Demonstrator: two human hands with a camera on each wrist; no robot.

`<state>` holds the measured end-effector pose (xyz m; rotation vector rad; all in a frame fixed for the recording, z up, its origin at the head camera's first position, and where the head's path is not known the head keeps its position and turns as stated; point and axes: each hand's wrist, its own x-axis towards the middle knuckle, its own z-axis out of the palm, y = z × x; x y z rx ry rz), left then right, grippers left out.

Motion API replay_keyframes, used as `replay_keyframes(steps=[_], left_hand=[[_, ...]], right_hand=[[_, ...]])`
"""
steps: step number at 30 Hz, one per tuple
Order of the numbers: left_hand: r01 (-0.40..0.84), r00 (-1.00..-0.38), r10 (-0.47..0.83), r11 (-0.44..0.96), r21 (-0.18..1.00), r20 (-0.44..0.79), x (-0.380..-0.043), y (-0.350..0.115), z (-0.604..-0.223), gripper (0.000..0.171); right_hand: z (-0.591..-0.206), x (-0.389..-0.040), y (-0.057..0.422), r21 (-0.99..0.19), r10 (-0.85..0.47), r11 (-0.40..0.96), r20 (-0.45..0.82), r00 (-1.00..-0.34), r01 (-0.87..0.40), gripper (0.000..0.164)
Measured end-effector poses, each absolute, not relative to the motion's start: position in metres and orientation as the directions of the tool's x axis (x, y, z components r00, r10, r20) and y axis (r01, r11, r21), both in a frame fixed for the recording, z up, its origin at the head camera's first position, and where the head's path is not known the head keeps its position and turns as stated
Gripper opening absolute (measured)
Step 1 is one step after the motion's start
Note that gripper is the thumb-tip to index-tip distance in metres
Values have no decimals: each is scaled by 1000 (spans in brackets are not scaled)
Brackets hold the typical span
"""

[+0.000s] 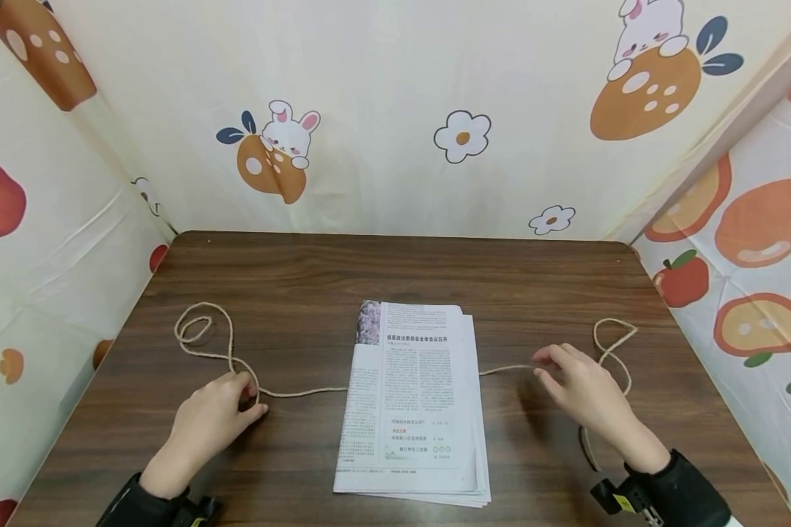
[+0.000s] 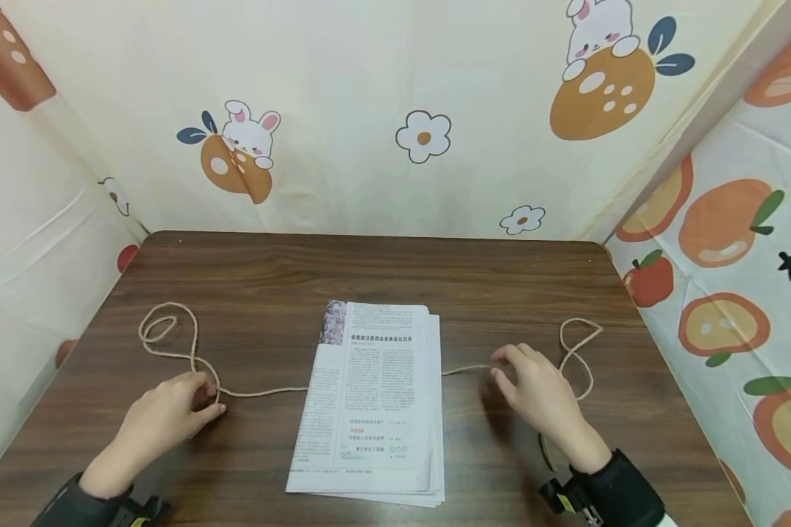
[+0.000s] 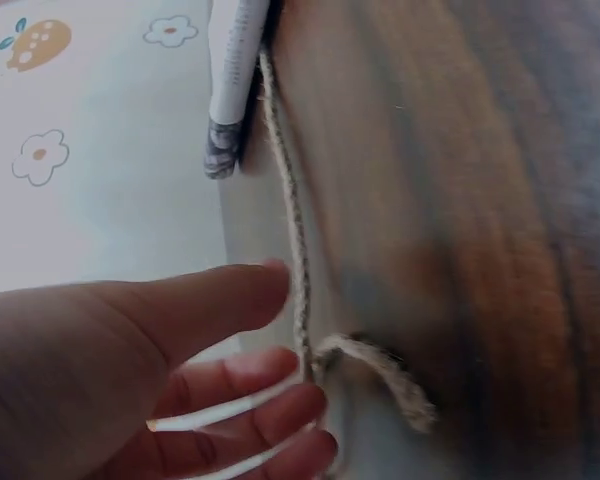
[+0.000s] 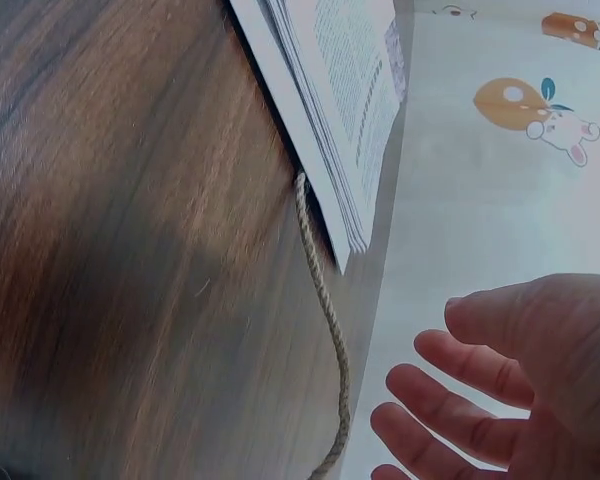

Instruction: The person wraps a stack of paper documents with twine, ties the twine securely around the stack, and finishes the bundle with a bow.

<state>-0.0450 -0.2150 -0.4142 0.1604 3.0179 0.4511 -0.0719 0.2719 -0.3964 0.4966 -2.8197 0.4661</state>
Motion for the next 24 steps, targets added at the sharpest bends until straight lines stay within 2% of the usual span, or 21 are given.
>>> replay_keyframes(steps=[6, 16, 24], left_hand=[[23, -991, 59, 961, 274, -123, -38, -218, -422, 28], [19, -997, 42, 957, 289, -71, -38, -221, -423, 18], [162, -977, 112, 944, 286, 182, -43, -213, -402, 18]], right_hand=[[-399, -71, 268, -272, -299, 881, 316, -901, -388, 16], [-401, -72, 253, -304, -340, 850, 307, -889, -430, 15], [-400, -73, 234, -325, -387, 818, 299, -872, -475, 14]])
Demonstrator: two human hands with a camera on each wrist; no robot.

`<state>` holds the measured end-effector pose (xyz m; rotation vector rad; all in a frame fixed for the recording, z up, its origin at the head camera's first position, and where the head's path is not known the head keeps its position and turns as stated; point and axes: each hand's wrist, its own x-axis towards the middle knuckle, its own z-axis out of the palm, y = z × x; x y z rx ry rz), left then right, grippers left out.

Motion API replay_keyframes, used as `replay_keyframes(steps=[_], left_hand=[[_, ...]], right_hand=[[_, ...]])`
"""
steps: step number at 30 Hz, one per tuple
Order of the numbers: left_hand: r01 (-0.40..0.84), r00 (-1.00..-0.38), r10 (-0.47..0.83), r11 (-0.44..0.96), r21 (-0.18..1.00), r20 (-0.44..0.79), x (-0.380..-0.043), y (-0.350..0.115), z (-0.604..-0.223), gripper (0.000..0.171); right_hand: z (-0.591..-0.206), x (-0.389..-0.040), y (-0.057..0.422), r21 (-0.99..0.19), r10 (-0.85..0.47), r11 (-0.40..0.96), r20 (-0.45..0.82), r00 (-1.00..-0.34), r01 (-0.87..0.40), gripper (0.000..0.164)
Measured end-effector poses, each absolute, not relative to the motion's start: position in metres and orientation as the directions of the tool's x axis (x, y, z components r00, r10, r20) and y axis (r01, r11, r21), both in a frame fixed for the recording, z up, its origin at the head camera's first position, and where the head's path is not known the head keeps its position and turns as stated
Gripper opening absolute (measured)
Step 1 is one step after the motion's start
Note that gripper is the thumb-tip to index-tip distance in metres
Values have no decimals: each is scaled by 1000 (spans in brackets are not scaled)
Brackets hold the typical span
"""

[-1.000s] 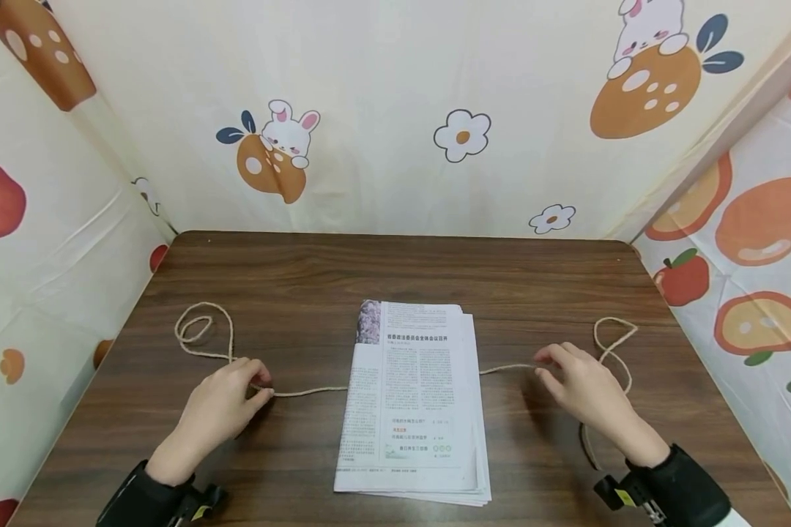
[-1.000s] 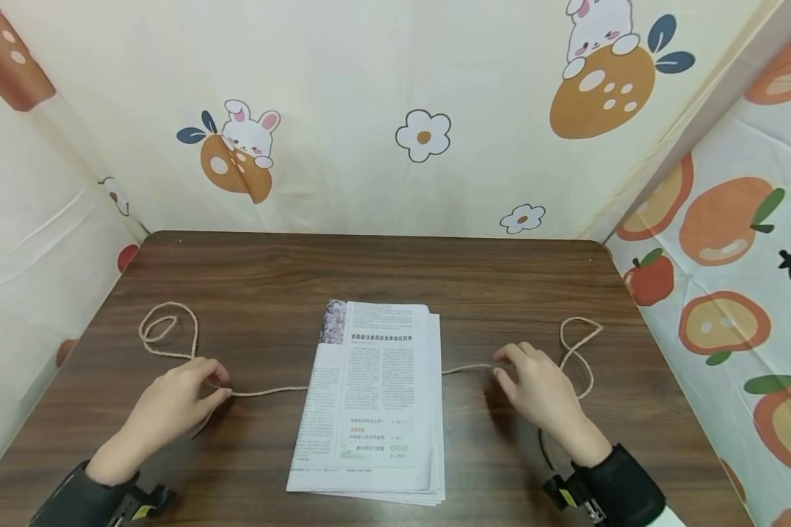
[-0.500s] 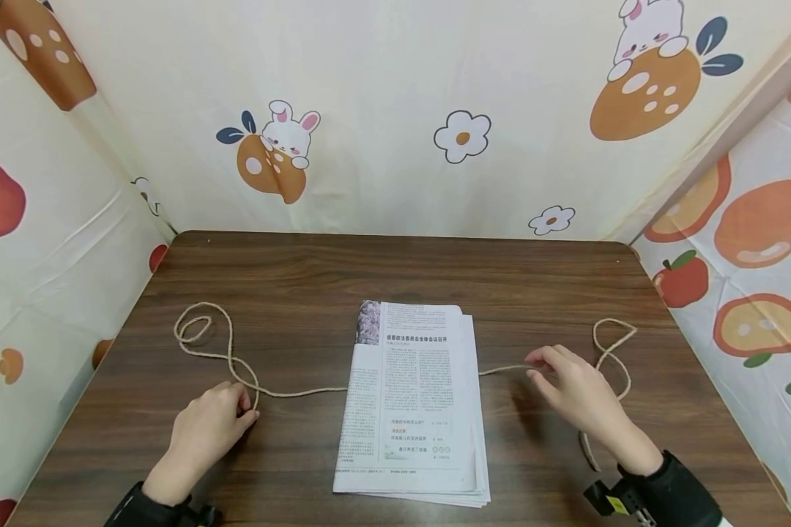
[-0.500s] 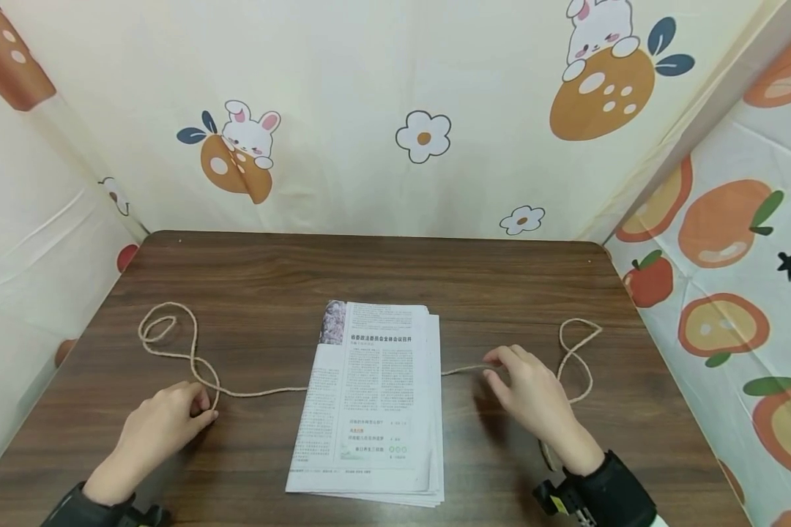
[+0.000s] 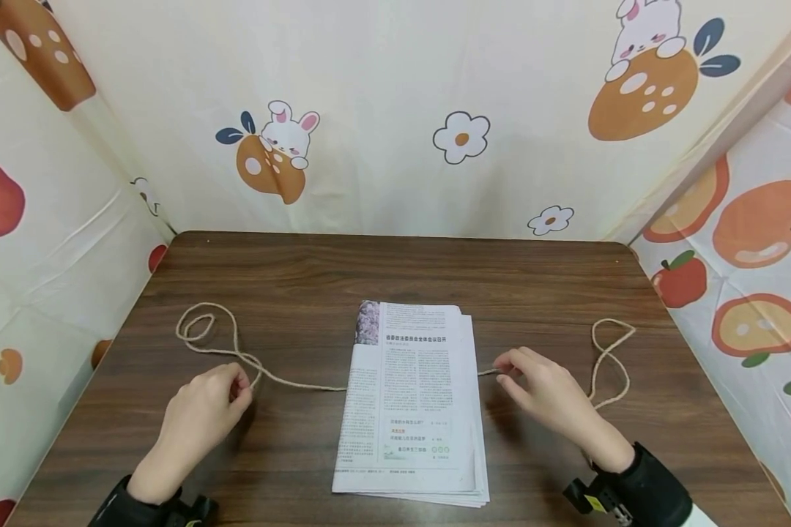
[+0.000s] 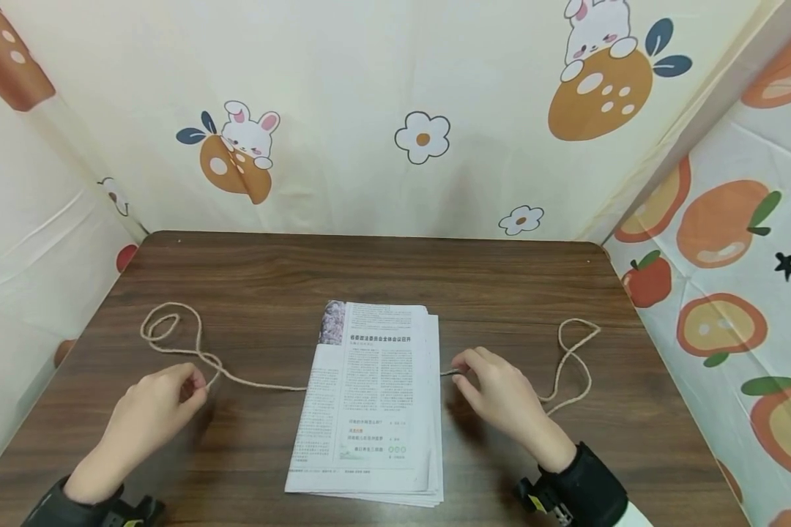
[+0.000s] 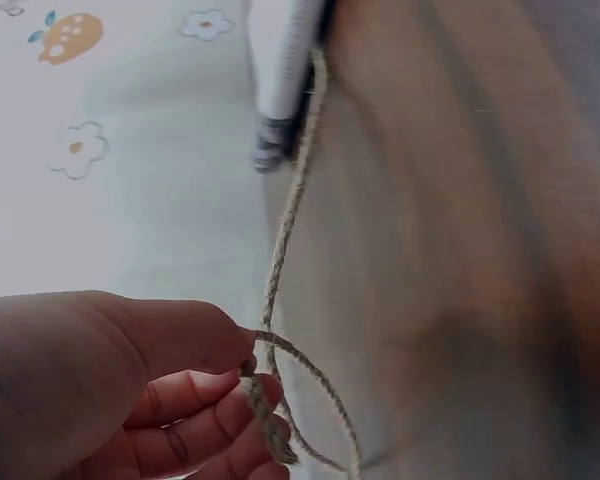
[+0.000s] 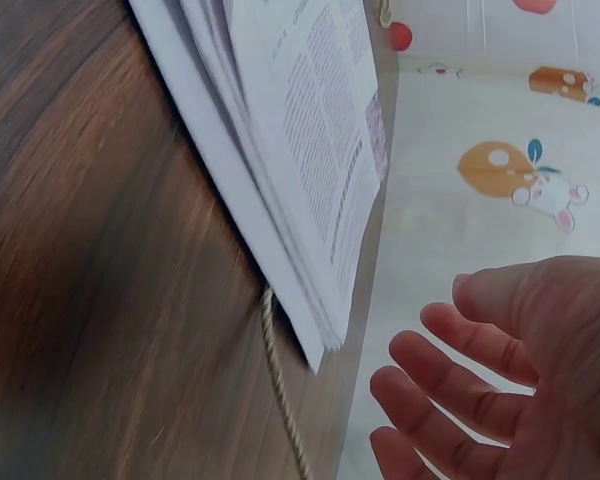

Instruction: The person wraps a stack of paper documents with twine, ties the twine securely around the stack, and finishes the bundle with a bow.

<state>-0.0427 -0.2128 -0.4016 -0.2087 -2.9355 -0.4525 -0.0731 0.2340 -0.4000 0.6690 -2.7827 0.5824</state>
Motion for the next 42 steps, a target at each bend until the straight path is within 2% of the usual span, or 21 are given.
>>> replay_keyframes(steps=[8, 16, 26, 32, 36, 42], left_hand=[[228, -954, 155, 930, 287, 255, -49, -197, -381, 15], [295, -931, 201, 907, 300, 306, -49, -175, -363, 16], [413, -885, 298, 857, 308, 358, -57, -137, -356, 19], [467, -865, 348, 820, 329, 362, -60, -116, -354, 18], [497, -852, 376, 799, 338, 365, -60, -103, -356, 19], [540, -823, 409, 778, 320, 394, -60, -91, -360, 17]], right_hand=[[-399, -76, 217, -345, -426, 787, 297, -855, -512, 13], [-389, -80, 192, -347, -498, 730, 322, -805, -590, 14], [-368, -85, 140, -301, -661, 590, 355, -662, -750, 14], [-364, -85, 113, -286, -699, 535, 379, -606, -795, 18], [-367, -86, 101, -278, -707, 520, 391, -590, -808, 21], [-373, -88, 96, -270, -712, 529, 375, -594, -805, 13]])
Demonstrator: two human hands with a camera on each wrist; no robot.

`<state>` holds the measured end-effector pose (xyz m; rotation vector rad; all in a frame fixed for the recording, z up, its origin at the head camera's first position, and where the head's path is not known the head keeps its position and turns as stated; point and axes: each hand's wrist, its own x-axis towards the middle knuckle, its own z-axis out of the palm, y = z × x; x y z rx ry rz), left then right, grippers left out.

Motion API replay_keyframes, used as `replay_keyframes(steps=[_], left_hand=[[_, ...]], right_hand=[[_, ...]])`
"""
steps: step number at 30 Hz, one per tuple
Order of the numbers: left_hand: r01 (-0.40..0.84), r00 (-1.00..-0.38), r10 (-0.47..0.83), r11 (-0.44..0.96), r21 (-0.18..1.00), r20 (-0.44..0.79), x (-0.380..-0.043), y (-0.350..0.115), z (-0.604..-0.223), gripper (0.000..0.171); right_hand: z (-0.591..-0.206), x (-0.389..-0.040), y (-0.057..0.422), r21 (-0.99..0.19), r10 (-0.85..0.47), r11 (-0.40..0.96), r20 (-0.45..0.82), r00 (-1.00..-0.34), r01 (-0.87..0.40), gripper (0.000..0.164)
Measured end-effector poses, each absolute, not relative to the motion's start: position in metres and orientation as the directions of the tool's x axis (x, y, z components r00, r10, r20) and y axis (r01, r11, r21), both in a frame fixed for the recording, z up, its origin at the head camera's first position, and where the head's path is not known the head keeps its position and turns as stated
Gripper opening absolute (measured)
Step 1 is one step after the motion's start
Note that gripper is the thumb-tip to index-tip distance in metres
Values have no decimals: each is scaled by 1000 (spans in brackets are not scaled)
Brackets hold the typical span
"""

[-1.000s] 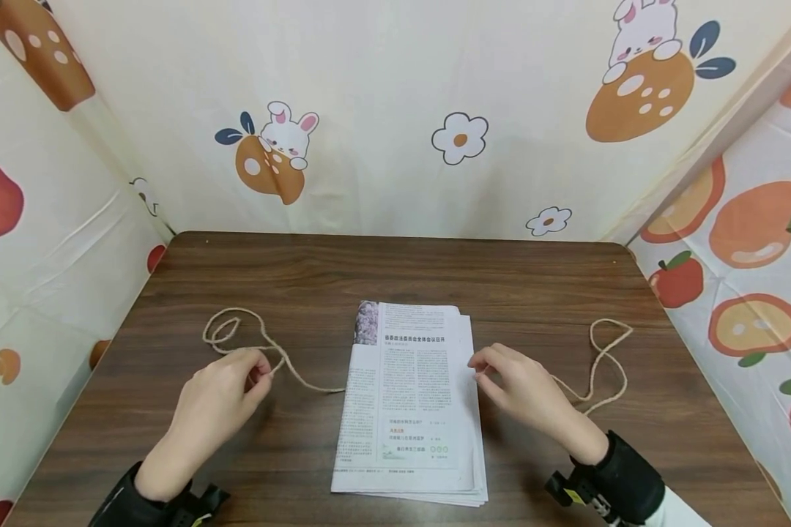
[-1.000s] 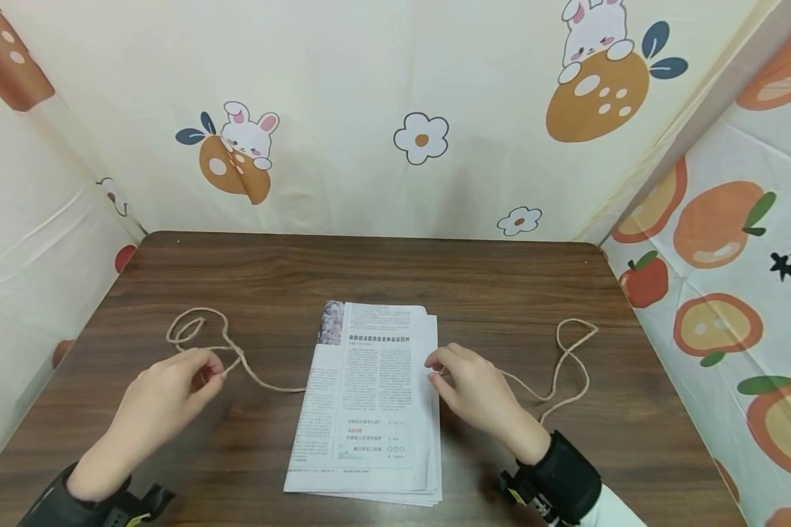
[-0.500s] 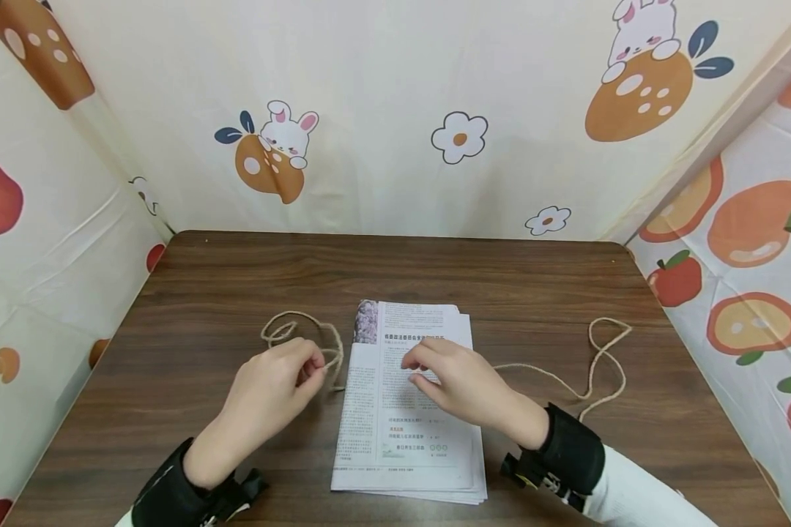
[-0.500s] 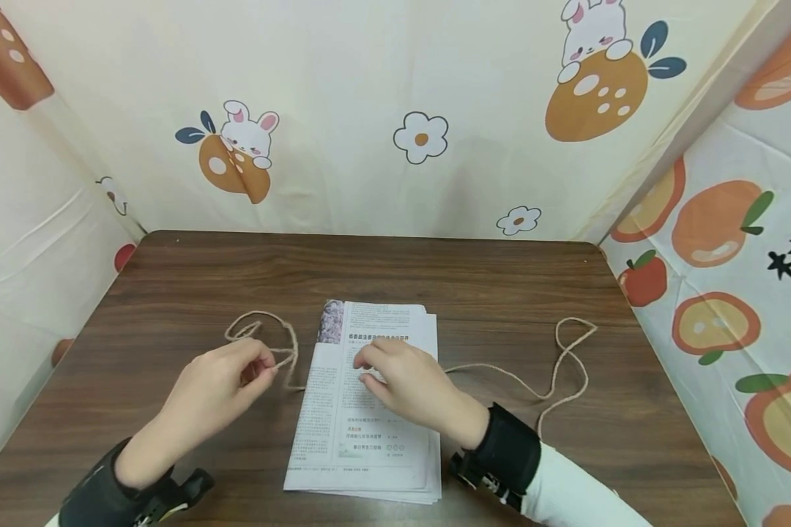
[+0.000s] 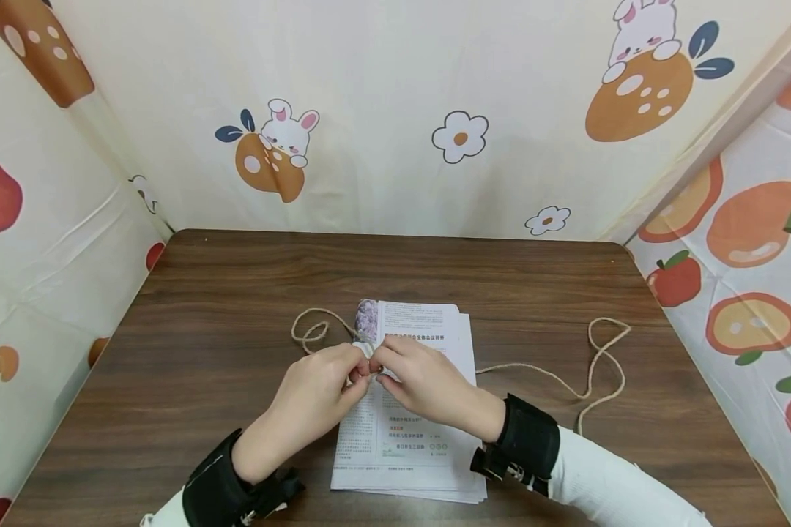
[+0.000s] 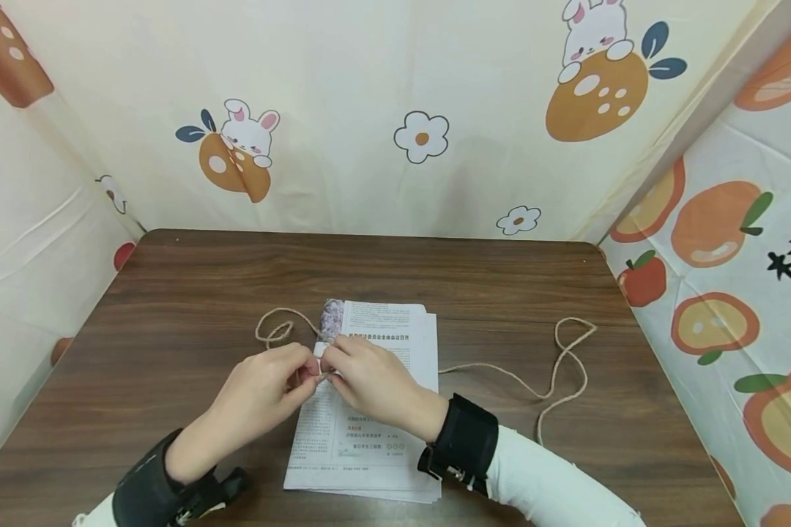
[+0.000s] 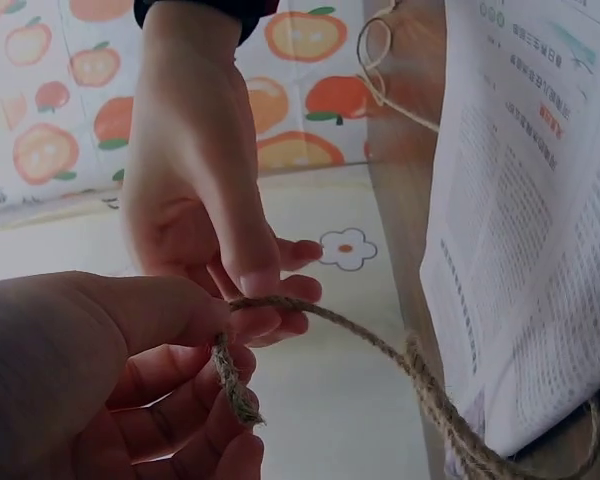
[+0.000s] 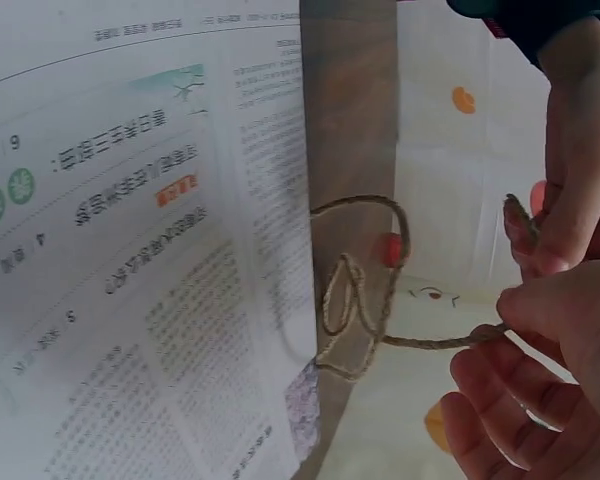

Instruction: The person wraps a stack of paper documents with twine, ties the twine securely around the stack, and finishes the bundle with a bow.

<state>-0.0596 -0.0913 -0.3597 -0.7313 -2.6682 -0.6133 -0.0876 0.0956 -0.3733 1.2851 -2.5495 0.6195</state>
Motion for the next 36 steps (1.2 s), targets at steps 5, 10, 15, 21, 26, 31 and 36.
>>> replay_keyframes(steps=[5, 10, 15, 21, 26, 31, 36], left_hand=[[517, -842, 399, 789, 332, 362, -59, -92, -360, 16], [464, -876, 358, 809, 361, 324, -59, -104, -365, 15], [425, -898, 334, 824, 374, 286, -58, -116, -375, 14], [383, -920, 307, 837, 391, 244, -57, -127, -383, 14], [355, -933, 291, 845, 400, 212, -58, -130, -387, 13], [345, -937, 286, 847, 406, 200, -59, -132, -391, 12], [332, -943, 283, 847, 415, 178, -61, -132, -396, 12]], right_hand=[[-372, -92, 106, -326, -696, 528, 364, -619, -785, 11], [-366, -99, 129, -400, -644, 495, 427, -635, -771, 12], [-357, -110, 163, -430, -552, 534, 474, -686, -727, 13], [-342, -123, 211, -431, -407, 677, 457, -791, -597, 16], [-332, -131, 252, -429, -302, 760, 432, -850, -488, 14], [-329, -134, 284, -420, -241, 814, 383, -892, -401, 11], [-332, -138, 314, -410, -182, 848, 370, -911, -336, 12]])
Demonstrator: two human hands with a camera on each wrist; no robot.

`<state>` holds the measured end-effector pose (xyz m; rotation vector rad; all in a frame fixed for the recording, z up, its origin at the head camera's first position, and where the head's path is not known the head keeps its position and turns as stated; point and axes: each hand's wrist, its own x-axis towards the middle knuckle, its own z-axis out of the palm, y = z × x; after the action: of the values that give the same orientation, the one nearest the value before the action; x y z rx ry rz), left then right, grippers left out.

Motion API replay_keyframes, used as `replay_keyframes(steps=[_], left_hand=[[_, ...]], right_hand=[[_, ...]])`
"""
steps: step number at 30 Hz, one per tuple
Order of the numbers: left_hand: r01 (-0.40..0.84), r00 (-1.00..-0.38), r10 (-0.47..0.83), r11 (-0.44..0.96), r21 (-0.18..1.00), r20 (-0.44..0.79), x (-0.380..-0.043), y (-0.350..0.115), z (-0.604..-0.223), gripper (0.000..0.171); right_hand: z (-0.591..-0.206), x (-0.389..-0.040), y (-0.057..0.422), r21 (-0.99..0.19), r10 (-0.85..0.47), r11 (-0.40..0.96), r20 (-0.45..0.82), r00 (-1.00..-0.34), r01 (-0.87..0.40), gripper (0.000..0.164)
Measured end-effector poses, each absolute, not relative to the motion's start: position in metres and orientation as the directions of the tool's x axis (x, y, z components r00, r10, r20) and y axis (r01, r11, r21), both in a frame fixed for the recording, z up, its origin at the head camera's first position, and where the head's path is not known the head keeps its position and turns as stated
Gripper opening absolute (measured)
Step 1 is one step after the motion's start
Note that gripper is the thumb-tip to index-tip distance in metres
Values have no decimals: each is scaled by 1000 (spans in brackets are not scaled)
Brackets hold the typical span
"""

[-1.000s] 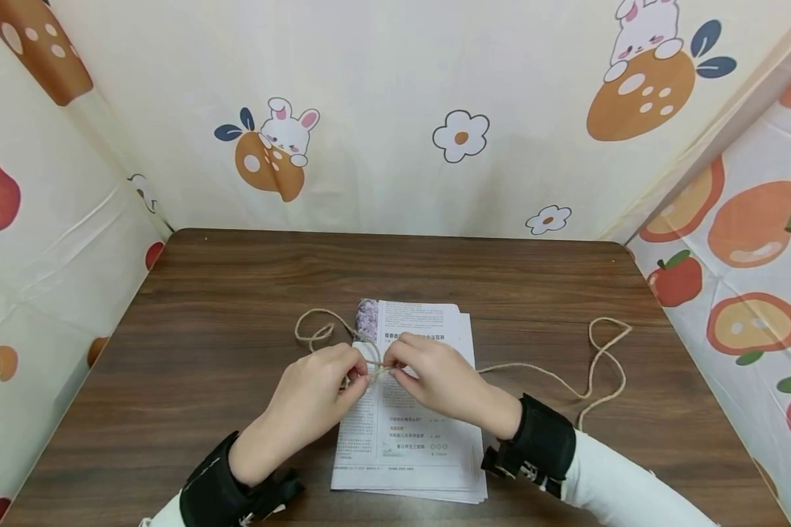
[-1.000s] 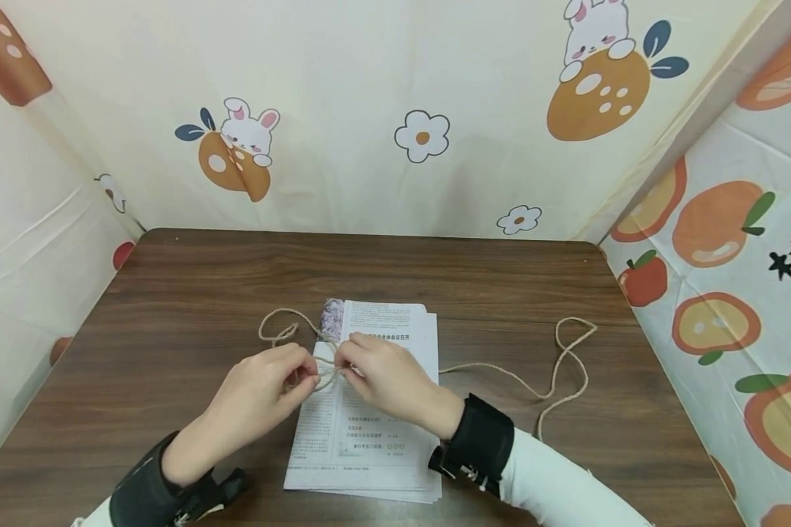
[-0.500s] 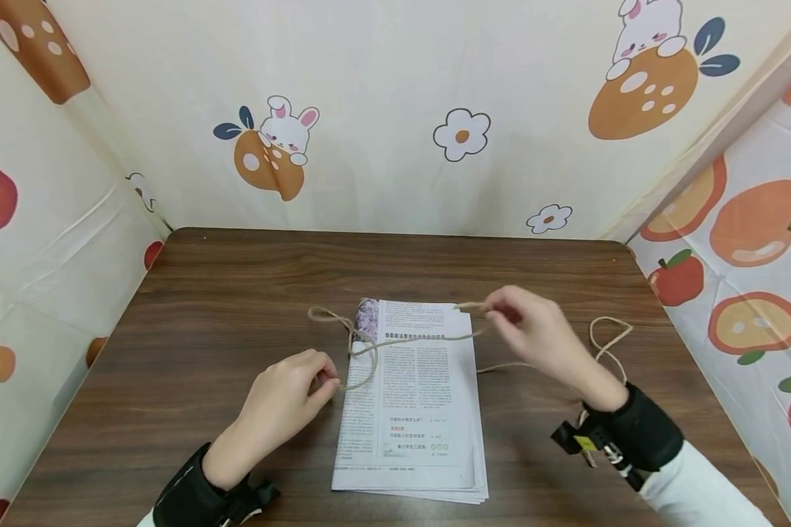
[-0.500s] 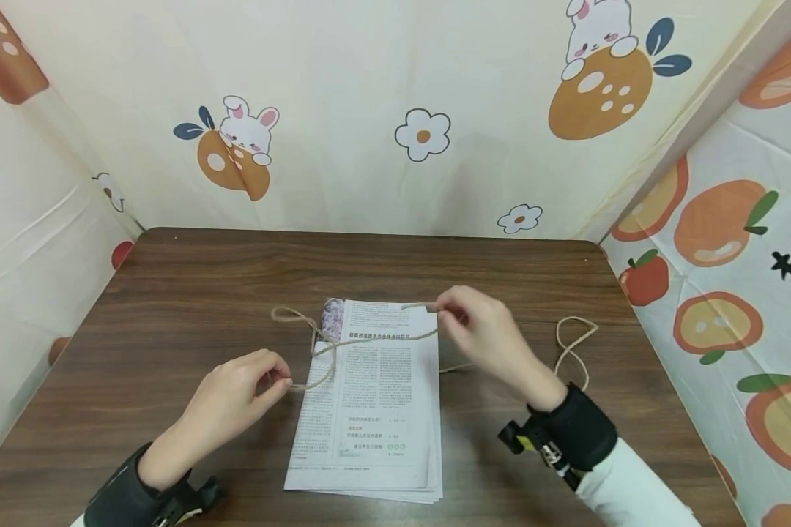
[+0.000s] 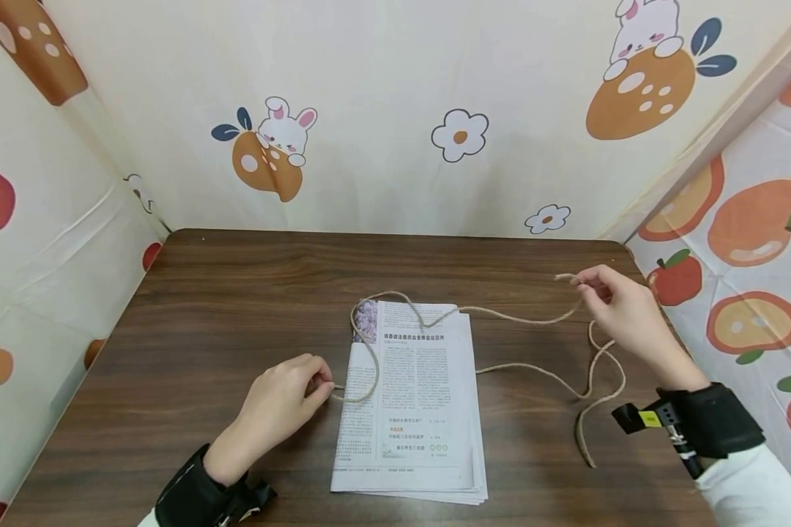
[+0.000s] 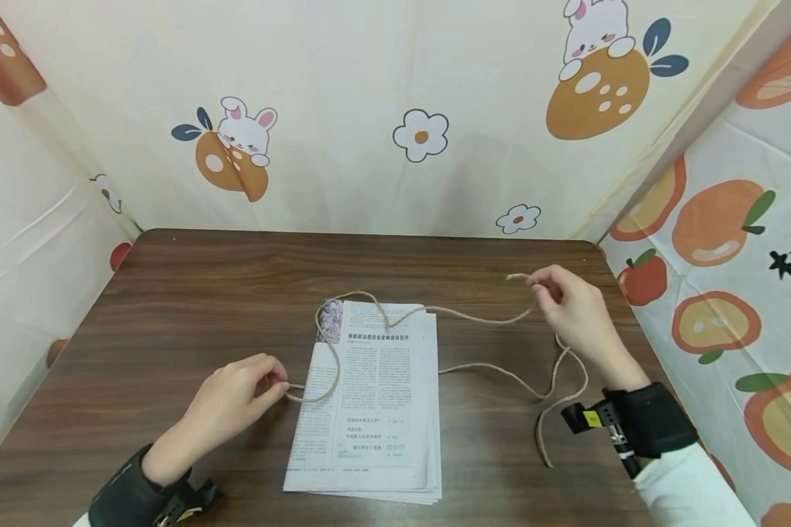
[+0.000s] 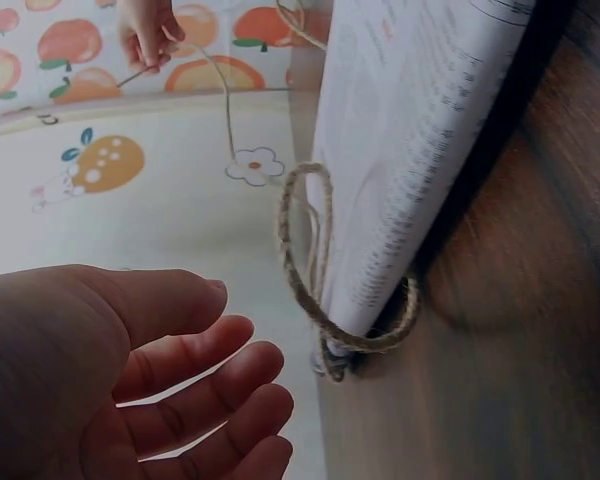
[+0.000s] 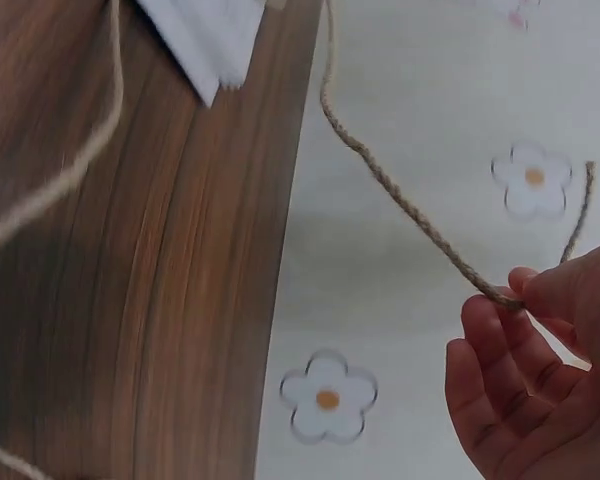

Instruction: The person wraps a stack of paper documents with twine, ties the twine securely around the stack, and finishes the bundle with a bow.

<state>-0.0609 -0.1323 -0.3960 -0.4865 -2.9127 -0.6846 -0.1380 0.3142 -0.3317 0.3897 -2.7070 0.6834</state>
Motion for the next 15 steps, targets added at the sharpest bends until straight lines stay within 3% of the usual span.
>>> replay_keyframes(steps=[8, 15], left_hand=[[329, -943, 313, 846, 420, 108, -71, -127, -408, 10], [331, -941, 330, 841, 428, 78, -92, -122, -408, 7]], right_hand=[[-316, -143, 345, -396, -59, 887, 412, -909, -237, 14], [-314, -152, 362, -397, -26, 901, 348, -937, -172, 17]])
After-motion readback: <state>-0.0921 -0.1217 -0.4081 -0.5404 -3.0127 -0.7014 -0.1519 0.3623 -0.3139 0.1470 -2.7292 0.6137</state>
